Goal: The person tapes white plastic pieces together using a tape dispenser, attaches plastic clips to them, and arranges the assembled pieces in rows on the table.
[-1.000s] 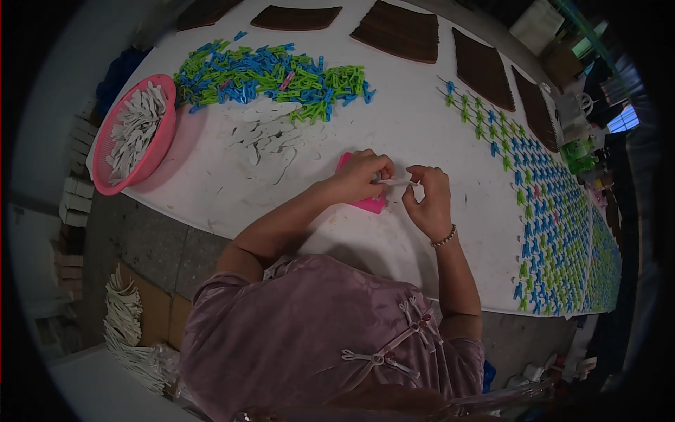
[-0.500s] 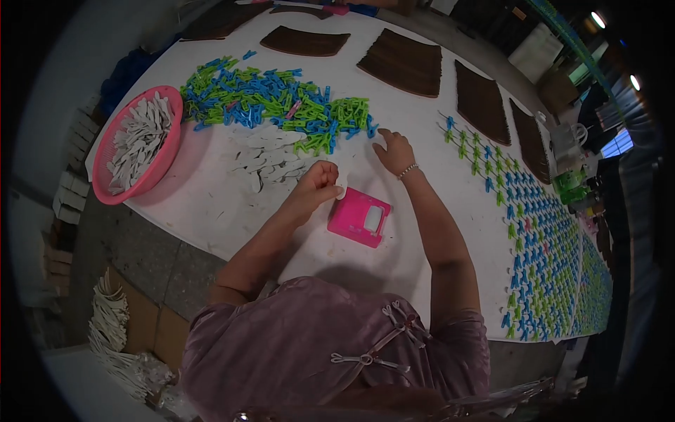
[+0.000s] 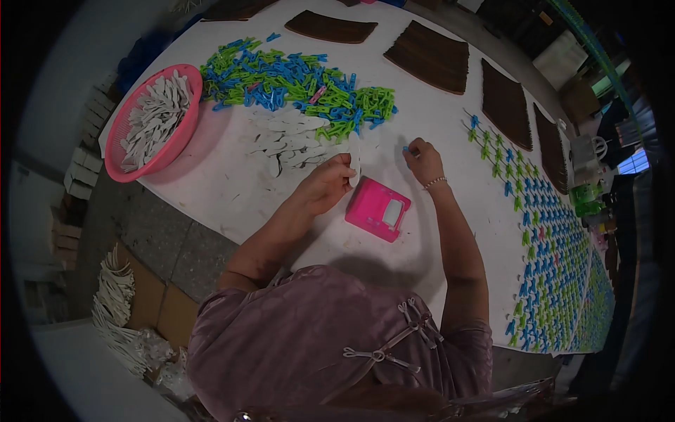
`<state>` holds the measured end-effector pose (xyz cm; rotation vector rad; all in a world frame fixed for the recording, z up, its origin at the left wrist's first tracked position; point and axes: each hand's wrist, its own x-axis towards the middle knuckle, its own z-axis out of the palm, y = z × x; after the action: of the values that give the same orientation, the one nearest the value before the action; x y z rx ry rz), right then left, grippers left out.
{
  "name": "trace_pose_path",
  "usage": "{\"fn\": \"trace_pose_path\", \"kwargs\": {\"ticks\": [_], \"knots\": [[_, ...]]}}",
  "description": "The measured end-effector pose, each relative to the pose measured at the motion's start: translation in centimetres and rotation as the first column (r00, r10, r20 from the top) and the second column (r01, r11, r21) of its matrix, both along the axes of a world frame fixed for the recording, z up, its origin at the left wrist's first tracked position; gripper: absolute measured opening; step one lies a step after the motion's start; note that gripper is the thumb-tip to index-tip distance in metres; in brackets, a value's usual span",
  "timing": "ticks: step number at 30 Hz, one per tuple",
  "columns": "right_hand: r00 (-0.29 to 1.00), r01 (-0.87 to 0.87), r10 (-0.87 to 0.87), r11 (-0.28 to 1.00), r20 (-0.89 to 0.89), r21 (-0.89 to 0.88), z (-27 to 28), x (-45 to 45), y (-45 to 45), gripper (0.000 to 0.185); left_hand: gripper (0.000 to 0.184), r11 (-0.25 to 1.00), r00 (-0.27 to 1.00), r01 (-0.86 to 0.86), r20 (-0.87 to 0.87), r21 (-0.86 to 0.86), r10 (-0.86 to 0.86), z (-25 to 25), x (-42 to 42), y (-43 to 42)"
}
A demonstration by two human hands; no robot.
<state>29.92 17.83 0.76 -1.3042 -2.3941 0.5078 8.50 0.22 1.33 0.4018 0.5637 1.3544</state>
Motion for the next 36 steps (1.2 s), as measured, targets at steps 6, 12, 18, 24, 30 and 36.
{"fn": "trace_pose_path", "kwargs": {"ticks": [6,12,18,24,30,36], "knots": [[0.726,-0.090,-0.212,0.914,-0.654,-0.397,5.5,4.6,-10.8,0.013,0.028,0.976,0.879,0.082,-0.476,0.204,0.025,2.5,3.1,-0.5],[0.435,-0.181,-0.275,0.906,-0.857,-0.383,7.6,6.6,-18.2,0.031,0.037,0.915,0.725,0.209,-0.682,0.345,0.092,4.7,5.2,-1.3],[0.441,-0.184,-0.202,0.933,-0.875,-0.308,6.4,7.3,-20.3,0.033,0.038,0.893,0.682,0.242,-0.722,0.379,0.122,5.0,6.2,-1.7],[0.413,-0.213,-0.222,0.919,-0.883,-0.331,6.3,6.5,-20.5,0.033,0.038,0.876,0.669,0.271,-0.732,0.398,0.126,5.4,6.5,-2.0],[0.437,-0.226,-0.210,0.916,-0.874,-0.333,6.4,6.1,-20.2,0.034,0.038,0.884,0.679,0.271,-0.726,0.382,0.105,5.1,6.5,-1.8],[0.873,0.123,0.097,0.905,-0.478,0.407,7.6,7.1,-19.5,0.032,0.039,0.872,0.641,0.308,-0.761,0.380,0.105,5.3,6.7,-1.7]]}}
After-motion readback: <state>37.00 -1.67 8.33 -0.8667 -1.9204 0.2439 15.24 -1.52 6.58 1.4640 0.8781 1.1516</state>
